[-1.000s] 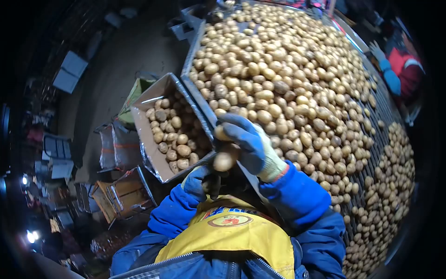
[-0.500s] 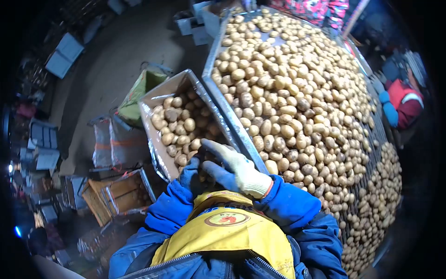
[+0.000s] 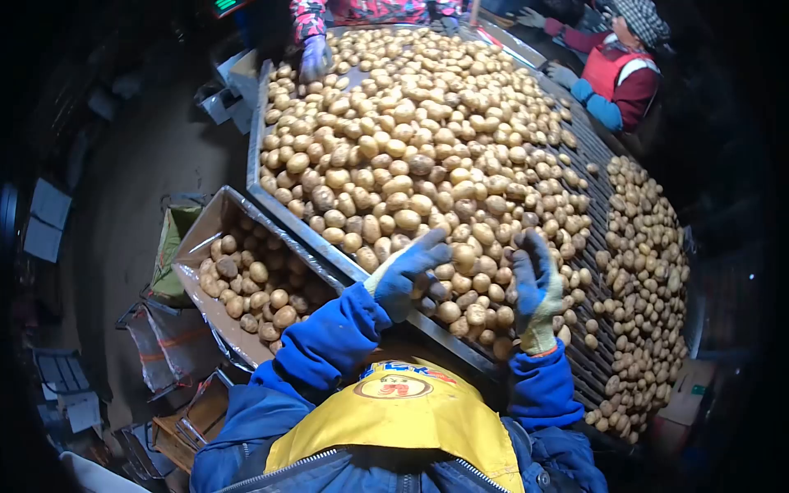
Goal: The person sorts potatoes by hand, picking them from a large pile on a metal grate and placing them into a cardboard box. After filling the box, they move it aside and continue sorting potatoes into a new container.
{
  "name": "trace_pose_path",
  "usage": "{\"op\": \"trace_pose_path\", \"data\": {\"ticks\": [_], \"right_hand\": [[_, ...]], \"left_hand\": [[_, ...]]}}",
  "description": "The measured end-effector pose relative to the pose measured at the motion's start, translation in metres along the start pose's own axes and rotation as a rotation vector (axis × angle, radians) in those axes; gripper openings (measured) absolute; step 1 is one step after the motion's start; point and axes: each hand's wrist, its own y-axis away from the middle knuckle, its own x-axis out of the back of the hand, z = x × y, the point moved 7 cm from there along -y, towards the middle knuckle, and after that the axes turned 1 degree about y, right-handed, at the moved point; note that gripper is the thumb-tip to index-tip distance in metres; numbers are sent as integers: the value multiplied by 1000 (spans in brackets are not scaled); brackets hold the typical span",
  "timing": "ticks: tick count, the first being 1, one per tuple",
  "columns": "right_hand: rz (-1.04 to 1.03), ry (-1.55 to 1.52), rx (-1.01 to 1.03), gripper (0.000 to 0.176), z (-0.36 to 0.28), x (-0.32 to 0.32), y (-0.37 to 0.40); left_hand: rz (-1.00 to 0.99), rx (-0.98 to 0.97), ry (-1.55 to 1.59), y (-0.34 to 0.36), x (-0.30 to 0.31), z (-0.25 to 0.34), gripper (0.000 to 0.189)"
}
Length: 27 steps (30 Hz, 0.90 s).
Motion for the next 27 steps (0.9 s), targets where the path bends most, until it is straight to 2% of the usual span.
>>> {"op": "trace_pose_path", "data": {"ticks": [1, 2, 3, 5, 7, 11, 12, 13, 15, 16, 17, 18, 19, 21, 22, 23, 25, 27], "right_hand": [[33, -27, 24, 42, -8, 13, -2], [51, -21, 16, 42, -15, 23, -3], [63, -15, 6, 42, -18, 30, -5], [78, -50, -9, 41, -7, 35, -7], [-22, -87, -46, 41, 11, 25, -6], [-264, 175, 114, 41, -4, -11, -8], [-261, 208, 168, 39, -10, -10, -14], [-229, 298, 235, 39, -13, -5, -23], [-159, 477, 232, 39, -2, 23, -44], [-77, 507, 273, 37, 19, 45, -56], [-66, 595, 322, 44, 23, 65, -66], [-6, 766, 266, 48, 43, 93, -76], [59, 939, 199, 54, 65, 122, -81], [149, 1125, 54, 66, 95, 168, -85], [94, 855, -103, 69, 126, 178, -84], [46, 574, -240, 72, 149, 178, -81], [5, 1259, 256, 66, 115, 119, -38], [-239, 1042, 92, 61, 81, 84, -18]], "left_hand": [[0, 125, 101, 9, -8, 5, 75], [-89, -54, 152, -10, 16, -18, 72], [-45, -189, 14, -6, 17, -10, 68], [60, -52, 416, -18, 24, -13, 64], [154, -96, 524, -15, 20, -12, 60], [162, -105, 631, -9, 14, -10, 54], [179, -97, 631, -6, 13, -9, 52], [162, -124, 588, -4, 20, -9, 52], [156, -196, 545, 5, 31, -11, 48], [210, -238, 446, 13, 30, -10, 46], [253, -280, 346, 19, 27, -9, 46], [207, -292, 298, 18, 29, -12, 46], [150, -214, 466, 12, 34, -20, 45], [118, -146, 430, 0, 25, -28, 49], [193, -92, 342, -4, 20, -33, 48], [264, -44, 249, -8, 12, -34, 47], [226, 69, 159, -19, -17, -35, 42], [242, 120, -38, -27, -41, -37, 40]]}}
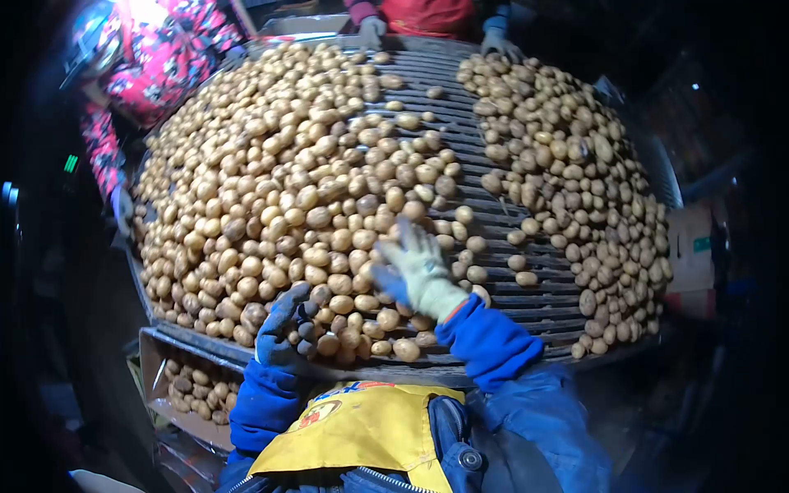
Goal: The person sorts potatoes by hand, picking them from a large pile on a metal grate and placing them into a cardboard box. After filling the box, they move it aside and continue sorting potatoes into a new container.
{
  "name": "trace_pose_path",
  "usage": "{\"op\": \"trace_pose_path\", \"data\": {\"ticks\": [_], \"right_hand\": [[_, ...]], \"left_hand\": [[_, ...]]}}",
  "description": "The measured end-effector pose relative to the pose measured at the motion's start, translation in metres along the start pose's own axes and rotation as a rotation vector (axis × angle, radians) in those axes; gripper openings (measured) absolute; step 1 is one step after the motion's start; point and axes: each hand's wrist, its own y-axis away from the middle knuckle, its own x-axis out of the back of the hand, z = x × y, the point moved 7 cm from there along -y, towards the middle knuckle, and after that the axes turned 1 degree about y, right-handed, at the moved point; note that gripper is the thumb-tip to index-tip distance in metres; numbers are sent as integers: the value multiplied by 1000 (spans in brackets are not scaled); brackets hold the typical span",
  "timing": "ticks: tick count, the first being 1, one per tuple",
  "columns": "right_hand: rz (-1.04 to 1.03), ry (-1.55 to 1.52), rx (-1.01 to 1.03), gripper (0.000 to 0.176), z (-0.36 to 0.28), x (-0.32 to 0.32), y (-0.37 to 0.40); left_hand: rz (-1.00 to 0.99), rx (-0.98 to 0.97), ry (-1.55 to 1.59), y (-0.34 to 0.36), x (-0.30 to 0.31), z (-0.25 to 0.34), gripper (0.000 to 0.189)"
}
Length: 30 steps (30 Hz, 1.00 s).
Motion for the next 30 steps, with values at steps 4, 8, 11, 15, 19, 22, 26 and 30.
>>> {"op": "trace_pose_path", "data": {"ticks": [4, 8, 11, 15, 19, 22, 26, 30], "right_hand": [[2, -522, 213, 47, -30, 50, 27], [196, -566, -151, 41, 59, 84, 21], [571, -471, -291, 39, 186, 86, 15], [448, 197, -333, 38, 247, 122, -7], [229, 269, -202, 39, 218, 81, -27], [57, -291, -219, 43, 163, 45, -17], [205, -34, -58, 28, 95, 71, 17], [430, -467, -407, 24, 180, 105, 19]], "left_hand": [[-150, 136, 46, -25, -30, -14, 40], [-125, 202, 285, -47, -33, -32, 41], [78, 173, 211, -41, -33, -26, 38], [56, 129, 201, -40, -32, -22, 37], [48, 198, 205, -42, -36, -31, 36], [24, 190, 158, -43, -36, -34, 36], [55, 166, 119, -41, -34, -32, 40], [41, 252, 192, -43, -28, -37, 41]]}}
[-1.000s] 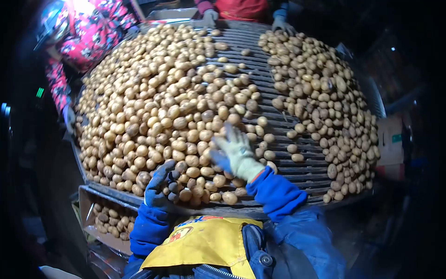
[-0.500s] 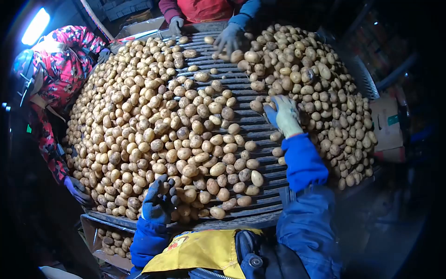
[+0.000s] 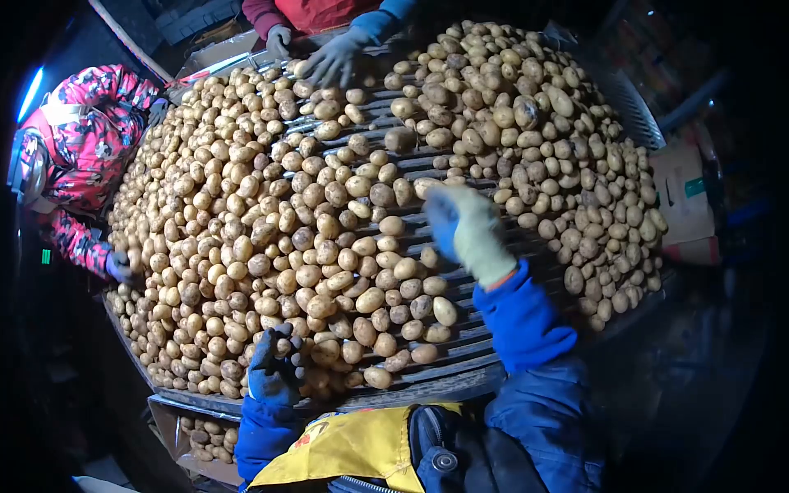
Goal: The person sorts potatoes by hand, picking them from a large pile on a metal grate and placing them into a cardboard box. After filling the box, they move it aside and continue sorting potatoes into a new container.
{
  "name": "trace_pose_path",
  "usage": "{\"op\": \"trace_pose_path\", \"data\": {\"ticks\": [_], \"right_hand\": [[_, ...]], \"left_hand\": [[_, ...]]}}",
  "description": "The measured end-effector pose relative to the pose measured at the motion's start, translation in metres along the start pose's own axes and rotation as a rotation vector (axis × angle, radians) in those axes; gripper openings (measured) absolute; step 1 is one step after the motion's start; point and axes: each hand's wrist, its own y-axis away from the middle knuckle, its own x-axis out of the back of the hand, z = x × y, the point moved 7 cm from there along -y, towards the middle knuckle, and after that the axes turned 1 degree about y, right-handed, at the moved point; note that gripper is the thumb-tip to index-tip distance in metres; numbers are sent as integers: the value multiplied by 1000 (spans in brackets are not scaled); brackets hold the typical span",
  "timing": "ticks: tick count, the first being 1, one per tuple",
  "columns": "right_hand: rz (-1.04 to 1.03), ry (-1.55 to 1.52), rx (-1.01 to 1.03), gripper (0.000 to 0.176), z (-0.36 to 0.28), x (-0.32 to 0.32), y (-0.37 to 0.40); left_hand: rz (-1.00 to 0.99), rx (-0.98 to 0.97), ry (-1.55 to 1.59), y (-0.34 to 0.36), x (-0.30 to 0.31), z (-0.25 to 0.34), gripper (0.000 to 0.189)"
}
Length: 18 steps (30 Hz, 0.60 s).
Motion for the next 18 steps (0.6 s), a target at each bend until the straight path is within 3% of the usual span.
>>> {"op": "trace_pose_path", "data": {"ticks": [2, 4, 6, 7, 8, 10, 11, 12, 14, 15, 16, 17, 18], "right_hand": [[130, 246, 3, 27, 16, 23, -35], [-90, 410, -169, 34, 40, 20, -60], [-60, 560, 67, 40, 71, -1, -57], [19, 615, 82, 42, 58, -4, -44], [-24, 580, -14, 34, 56, -6, -33], [-280, 203, -230, 32, 42, -10, -13], [-423, 92, -164, 29, 41, -18, -9], [-427, 91, -174, 29, 47, -21, -11], [-102, 71, 70, 30, 45, -10, -32], [27, 211, 160, 30, 45, -8, -47], [-40, 359, 17, 26, 11, -2, -62], [21, 554, 343, 31, 2, -5, -75], [-42, 625, 345, 32, 8, -15, -90]], "left_hand": [[-24, 8, -66, -1, 0, -1, 42], [-14, 8, -70, -1, -2, -3, 42], [-4, 3, -70, -1, -1, -2, 43], [1, -5, -66, -1, 0, -1, 42], [10, -9, -61, 0, 3, -2, 42], [44, -7, -34, 0, 3, -3, 42], [62, -7, -13, -1, 1, -3, 41], [69, 1, -14, -2, 0, -5, 41], [77, 3, -76, -4, 0, -8, 40], [83, 2, -101, -2, -4, -9, 40], [93, 7, -96, -3, -5, -11, 40], [92, 18, -70, -3, -5, -13, 41], [89, 27, -43, -3, -4, -15, 42]]}}
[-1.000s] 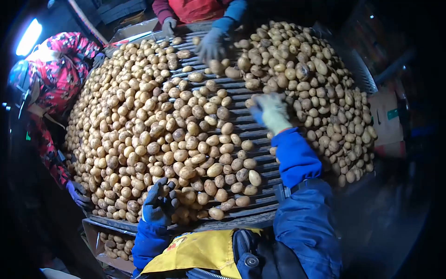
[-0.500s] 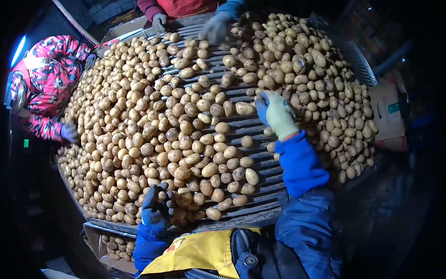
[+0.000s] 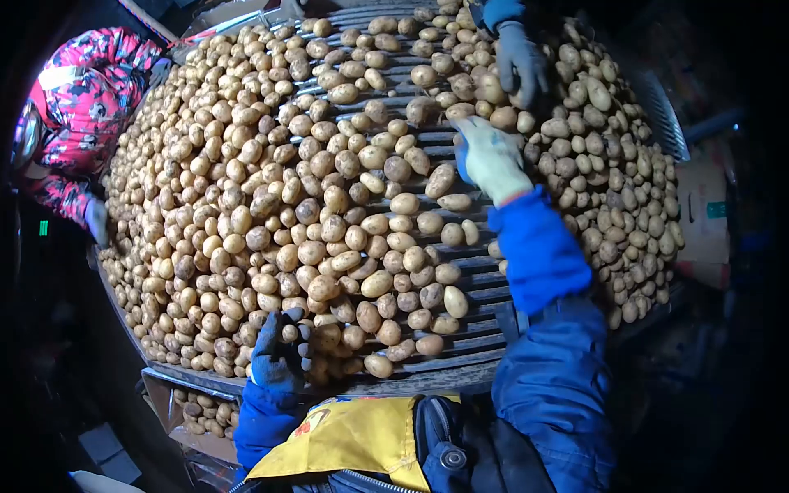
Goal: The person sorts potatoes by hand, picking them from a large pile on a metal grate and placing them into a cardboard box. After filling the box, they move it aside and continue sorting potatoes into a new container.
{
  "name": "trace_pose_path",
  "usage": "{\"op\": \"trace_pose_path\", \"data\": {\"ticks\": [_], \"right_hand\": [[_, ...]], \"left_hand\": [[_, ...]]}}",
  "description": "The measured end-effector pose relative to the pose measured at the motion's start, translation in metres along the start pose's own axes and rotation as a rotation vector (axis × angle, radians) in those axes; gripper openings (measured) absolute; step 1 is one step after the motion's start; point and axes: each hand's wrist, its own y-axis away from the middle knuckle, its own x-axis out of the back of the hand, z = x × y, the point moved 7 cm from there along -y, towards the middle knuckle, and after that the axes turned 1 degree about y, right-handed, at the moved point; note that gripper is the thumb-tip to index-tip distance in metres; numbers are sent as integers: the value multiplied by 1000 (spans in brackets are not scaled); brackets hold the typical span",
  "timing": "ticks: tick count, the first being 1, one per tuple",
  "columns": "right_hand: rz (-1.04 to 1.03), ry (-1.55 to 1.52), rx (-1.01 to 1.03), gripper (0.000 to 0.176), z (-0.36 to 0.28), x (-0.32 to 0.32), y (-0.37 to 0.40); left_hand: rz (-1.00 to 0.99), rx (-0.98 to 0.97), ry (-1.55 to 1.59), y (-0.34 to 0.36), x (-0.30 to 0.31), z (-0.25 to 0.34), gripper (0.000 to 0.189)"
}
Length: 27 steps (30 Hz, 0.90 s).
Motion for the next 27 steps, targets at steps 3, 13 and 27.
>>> {"op": "trace_pose_path", "data": {"ticks": [3, 13, 27], "right_hand": [[-385, 391, 5, 23, 10, -58, -24], [-378, -420, -467, 24, -21, -16, 4], [-162, -914, -600, 37, -38, 2, 90]], "left_hand": [[-55, 24, 56, 0, 0, -2, 40], [-431, 56, 272, -4, -19, 2, 44], [-375, 225, 211, -20, -37, -33, 38]]}}
